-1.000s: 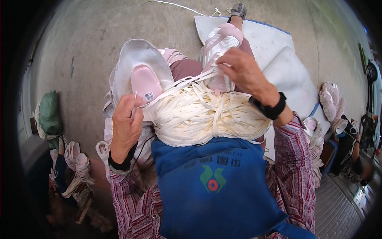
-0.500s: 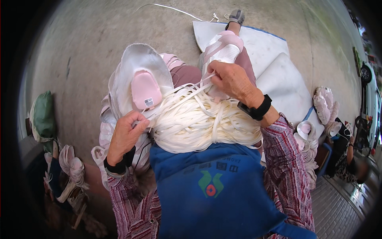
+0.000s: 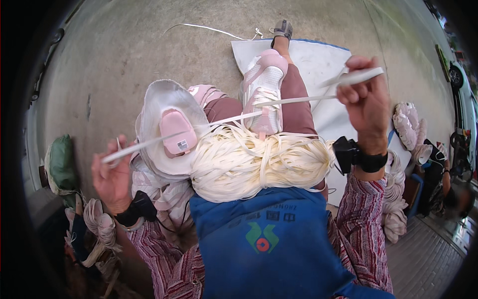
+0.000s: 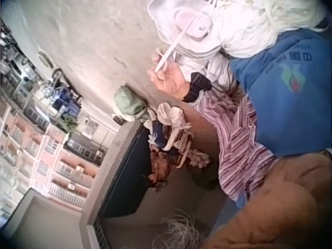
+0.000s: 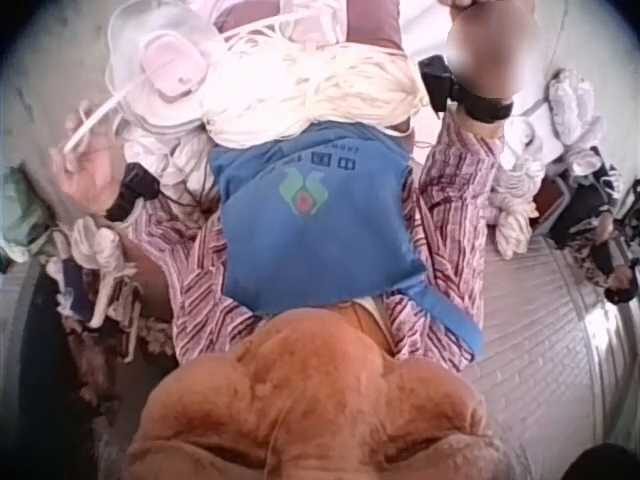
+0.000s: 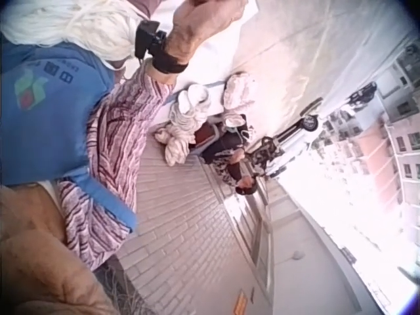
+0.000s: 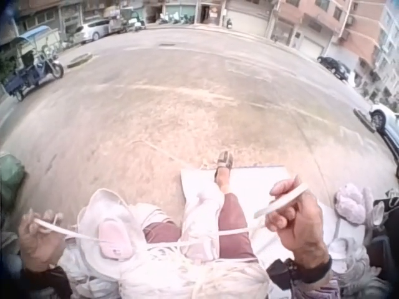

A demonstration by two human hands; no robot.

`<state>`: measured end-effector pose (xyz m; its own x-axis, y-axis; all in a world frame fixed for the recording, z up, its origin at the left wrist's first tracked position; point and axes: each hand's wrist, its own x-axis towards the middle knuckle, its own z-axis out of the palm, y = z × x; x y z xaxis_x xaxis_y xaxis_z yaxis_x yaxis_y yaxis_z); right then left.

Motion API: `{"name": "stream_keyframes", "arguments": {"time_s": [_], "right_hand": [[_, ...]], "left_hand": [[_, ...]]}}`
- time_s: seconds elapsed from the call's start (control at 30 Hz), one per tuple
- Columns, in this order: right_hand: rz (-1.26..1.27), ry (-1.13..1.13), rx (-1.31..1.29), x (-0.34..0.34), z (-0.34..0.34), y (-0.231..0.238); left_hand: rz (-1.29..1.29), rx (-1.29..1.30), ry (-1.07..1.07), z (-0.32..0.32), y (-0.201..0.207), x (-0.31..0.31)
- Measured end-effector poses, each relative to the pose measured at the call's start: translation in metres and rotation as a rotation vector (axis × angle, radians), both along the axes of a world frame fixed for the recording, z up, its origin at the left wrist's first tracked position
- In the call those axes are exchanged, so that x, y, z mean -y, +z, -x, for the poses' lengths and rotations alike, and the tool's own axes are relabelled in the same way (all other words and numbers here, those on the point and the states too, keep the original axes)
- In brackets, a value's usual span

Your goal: The recorder is lacing up pink sneakers and preparing them with laces.

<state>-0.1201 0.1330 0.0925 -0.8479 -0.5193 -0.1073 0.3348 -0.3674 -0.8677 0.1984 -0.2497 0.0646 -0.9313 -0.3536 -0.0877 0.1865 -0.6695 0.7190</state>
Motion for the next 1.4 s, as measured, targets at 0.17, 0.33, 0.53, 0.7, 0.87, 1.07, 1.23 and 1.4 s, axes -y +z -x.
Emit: {"name": "stream_keyframes", "arguments": {"time_s": [0.17,0.33,0.53,0.7,0.87,1.07,1.23,1.4], "right_hand": [[-0.906,-0.146,-0.468,-0.031,-0.006,-0.009],[-1.024,0.657,-0.842,-0.026,-0.050,-0.059],[-1.089,0.333,-0.922,0.010,-0.060,-0.103],[-1.245,0.403,-0.961,0.020,-0.060,-0.118],[-1.009,0.531,-0.990,0.025,-0.069,-0.106],[-0.780,0.384,-0.821,0.020,-0.074,-0.099],[-0.936,0.200,-0.885,0.019,-0.061,-0.117],[-1.223,0.208,-1.313,0.033,-0.067,-0.125]], "left_hand": [[-0.210,-0.181,0.217,0.008,0.017,0.015],[-0.099,-0.147,0.239,0.040,0.011,-0.013],[0.590,0.466,0.036,0.098,-0.013,-0.087],[0.753,0.413,-0.329,0.144,-0.040,-0.131],[0.875,0.355,-0.445,0.166,-0.051,-0.161],[1.115,0.289,-0.803,0.161,-0.065,-0.166],[1.254,0.230,-0.711,0.152,-0.073,-0.159],[1.265,0.333,-0.423,0.168,-0.073,-0.163]]}}
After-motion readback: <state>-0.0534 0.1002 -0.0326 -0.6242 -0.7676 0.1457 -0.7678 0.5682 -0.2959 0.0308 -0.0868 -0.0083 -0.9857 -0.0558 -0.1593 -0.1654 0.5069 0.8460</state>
